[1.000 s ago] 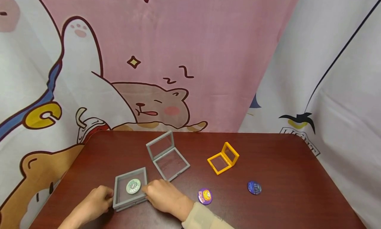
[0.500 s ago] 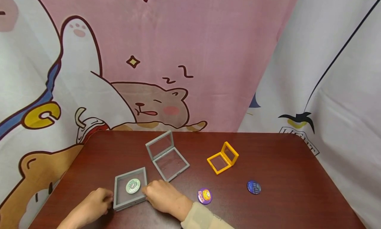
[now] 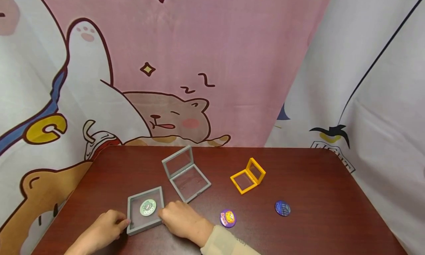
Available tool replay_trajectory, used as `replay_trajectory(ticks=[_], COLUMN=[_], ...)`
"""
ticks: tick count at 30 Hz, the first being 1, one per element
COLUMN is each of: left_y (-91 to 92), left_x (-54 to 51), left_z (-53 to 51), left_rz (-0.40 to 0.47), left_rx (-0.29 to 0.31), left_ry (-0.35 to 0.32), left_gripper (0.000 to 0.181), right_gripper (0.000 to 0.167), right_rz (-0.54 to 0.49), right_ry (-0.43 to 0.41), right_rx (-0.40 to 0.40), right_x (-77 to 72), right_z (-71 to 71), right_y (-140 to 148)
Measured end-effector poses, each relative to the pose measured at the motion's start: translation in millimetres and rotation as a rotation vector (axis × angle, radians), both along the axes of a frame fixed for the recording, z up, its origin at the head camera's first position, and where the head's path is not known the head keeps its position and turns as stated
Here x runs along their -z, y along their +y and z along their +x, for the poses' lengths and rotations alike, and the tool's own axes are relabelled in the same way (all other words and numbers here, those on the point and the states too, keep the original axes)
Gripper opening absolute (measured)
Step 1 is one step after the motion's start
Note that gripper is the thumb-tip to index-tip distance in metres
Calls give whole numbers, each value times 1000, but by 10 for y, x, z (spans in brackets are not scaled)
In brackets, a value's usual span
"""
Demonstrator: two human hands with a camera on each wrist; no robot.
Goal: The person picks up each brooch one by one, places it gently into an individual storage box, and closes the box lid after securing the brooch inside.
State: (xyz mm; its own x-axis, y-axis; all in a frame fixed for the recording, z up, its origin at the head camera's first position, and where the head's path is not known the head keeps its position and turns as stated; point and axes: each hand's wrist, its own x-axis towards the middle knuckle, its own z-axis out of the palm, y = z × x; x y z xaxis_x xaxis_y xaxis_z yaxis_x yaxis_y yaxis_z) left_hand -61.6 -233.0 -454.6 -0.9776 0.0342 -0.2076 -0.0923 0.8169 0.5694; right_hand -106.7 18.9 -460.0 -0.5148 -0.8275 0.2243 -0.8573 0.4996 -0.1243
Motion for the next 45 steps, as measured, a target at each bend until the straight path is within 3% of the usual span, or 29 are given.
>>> replay_trajectory(ticks=[7, 10, 11, 13, 17, 18, 24, 30, 34, 45], left_y=[-17, -40, -79, -87, -77, -40, -40, -52, -53, -31], left_x=[-12, 38, 116, 130, 98, 24, 16, 15, 15, -8], left_z=[9, -9, -33, -35, -21, 1, -10, -26, -21, -19], left_rz=[5, 12, 5, 15, 35, 49, 69, 70, 60, 9], left_rx=[19, 24, 35, 43, 58, 50, 48, 62, 51, 32], left_ry=[22, 14, 18, 21, 24, 15, -10, -10, -1, 9], left_gripper=[47, 48, 48, 47, 43, 41, 35, 33, 34, 40], right_gripper=[23, 23, 24, 24, 25, 25, 23, 19, 6, 22], right_rz=[-7, -9, -8, -4, 5, 6, -15, -66, -104, -238], right_ry=[14, 16, 18, 25, 45, 49, 64, 72, 56, 19], right_rx=[-4, -6, -6, -5, 3, 3, -15, 8, 37, 116], right_x=[3, 14, 16, 20, 26, 29, -20, -121, -167, -198], right_z=[-9, -10, -9, -5, 3, 3, 0, -24, -29, -43], right_y=[-6, -8, -7, -8, -13, -14, 43, 199, 343, 839])
